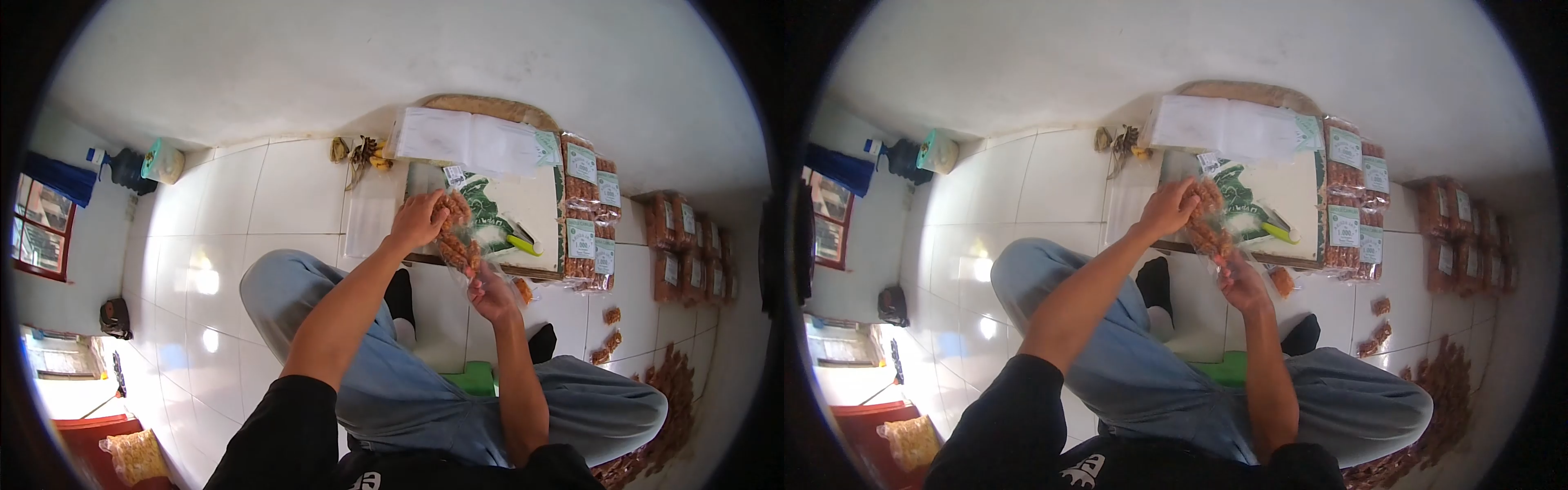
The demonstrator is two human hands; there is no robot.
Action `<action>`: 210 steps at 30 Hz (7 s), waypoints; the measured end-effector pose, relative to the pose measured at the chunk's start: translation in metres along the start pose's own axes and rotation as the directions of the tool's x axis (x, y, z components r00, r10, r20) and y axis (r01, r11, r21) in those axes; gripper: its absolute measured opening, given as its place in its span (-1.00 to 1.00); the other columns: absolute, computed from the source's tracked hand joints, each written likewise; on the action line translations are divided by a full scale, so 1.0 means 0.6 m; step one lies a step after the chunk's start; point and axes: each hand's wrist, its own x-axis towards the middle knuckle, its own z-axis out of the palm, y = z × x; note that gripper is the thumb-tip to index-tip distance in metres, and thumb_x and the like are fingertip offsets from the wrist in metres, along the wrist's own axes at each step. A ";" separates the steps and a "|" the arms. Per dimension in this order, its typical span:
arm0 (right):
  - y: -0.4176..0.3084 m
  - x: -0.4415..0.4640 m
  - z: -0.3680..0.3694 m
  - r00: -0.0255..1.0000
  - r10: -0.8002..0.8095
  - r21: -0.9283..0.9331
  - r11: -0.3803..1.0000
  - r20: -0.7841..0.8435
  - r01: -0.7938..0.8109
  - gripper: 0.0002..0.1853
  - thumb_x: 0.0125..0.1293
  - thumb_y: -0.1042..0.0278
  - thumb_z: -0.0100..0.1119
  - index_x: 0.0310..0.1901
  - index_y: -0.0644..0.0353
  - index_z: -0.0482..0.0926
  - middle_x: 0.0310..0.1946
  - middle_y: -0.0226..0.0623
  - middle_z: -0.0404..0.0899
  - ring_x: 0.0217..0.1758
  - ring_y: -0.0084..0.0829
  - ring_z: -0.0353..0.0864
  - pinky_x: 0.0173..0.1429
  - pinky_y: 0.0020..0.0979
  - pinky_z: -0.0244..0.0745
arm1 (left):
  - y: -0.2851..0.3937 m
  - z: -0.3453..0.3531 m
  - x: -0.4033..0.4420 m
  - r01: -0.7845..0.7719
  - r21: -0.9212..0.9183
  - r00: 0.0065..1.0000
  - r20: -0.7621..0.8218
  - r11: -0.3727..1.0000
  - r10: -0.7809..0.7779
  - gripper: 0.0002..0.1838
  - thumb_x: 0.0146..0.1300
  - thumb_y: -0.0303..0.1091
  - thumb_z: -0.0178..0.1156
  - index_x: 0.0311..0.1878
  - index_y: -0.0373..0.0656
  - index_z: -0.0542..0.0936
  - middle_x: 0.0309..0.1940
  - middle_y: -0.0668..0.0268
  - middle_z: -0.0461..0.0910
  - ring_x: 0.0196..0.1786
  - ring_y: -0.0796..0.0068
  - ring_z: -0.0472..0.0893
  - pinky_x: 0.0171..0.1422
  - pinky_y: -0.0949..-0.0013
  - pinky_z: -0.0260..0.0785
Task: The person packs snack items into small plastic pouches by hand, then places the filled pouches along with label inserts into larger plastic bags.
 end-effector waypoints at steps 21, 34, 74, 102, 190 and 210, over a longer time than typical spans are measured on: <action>0.054 0.009 -0.005 0.601 -0.787 -0.781 0.286 0.139 0.555 -0.48 0.54 0.09 -0.02 0.26 0.42 0.38 -0.34 -0.20 0.58 -0.48 -0.46 0.61 -0.30 -0.47 0.62 | 0.049 0.012 -0.019 0.032 0.076 0.990 -0.143 0.997 -0.021 -0.13 0.16 0.30 0.24 0.39 -0.08 0.30 0.20 0.14 0.41 0.31 0.05 0.33 0.43 0.02 0.14; -0.019 -0.051 0.100 0.934 -0.272 -0.972 -0.078 0.233 0.220 -0.24 0.35 0.35 0.18 0.50 0.25 0.04 -0.46 -0.26 0.57 -0.44 -0.48 0.55 -0.32 -0.37 0.49 | 0.048 -0.008 -0.012 0.070 0.060 0.993 -0.095 0.996 -0.064 -0.06 0.07 0.37 0.28 0.38 -0.09 0.34 0.23 0.11 0.41 0.34 0.04 0.32 0.44 0.04 0.14; -0.020 0.047 0.005 0.664 -0.377 -0.752 -0.167 0.646 0.637 -0.11 0.03 0.44 0.55 0.43 0.05 0.32 -0.01 -0.26 0.48 -0.08 -0.38 0.56 -0.01 -0.42 0.50 | 0.030 -0.003 0.036 -0.086 0.148 0.995 -0.039 0.985 0.092 -0.25 0.29 0.30 0.08 0.41 0.04 0.34 0.22 0.13 0.44 0.31 0.08 0.39 0.38 0.04 0.24; -0.031 0.077 0.019 0.617 -0.496 -0.786 -0.478 0.610 0.393 -0.42 0.14 0.32 0.46 0.22 0.19 0.54 -0.45 0.01 0.63 -0.43 -0.23 0.61 -0.25 -0.28 0.49 | 0.053 0.011 0.025 0.097 0.222 0.993 -0.084 0.970 -0.080 -0.22 0.35 0.27 -0.04 0.45 -0.09 0.27 0.30 0.05 0.39 0.36 0.05 0.35 0.43 -0.05 0.13; -0.274 -0.378 -0.545 -0.084 -0.546 -0.489 0.801 -0.834 -0.346 -0.07 0.06 -0.16 0.40 0.25 0.32 0.15 0.07 0.01 0.53 -0.04 -0.09 0.67 -0.25 -0.07 0.68 | 0.051 -0.031 -0.009 -0.648 0.478 0.761 0.385 0.593 0.522 0.36 -0.25 0.38 0.46 0.56 -0.09 0.05 0.57 -0.03 -0.15 0.60 -0.13 -0.17 0.58 -0.24 -0.24; -0.258 -0.392 -0.563 -0.142 -0.613 -0.538 0.765 -0.778 -0.355 -0.21 0.24 -0.09 0.10 0.31 0.35 0.14 0.28 0.18 0.29 0.31 0.10 0.41 0.32 -0.01 0.42 | 0.054 -0.028 -0.008 -0.661 0.465 0.749 0.379 0.589 0.543 0.36 -0.27 0.36 0.47 0.55 -0.15 0.07 0.55 -0.12 -0.08 0.58 -0.21 -0.11 0.56 -0.27 -0.22</action>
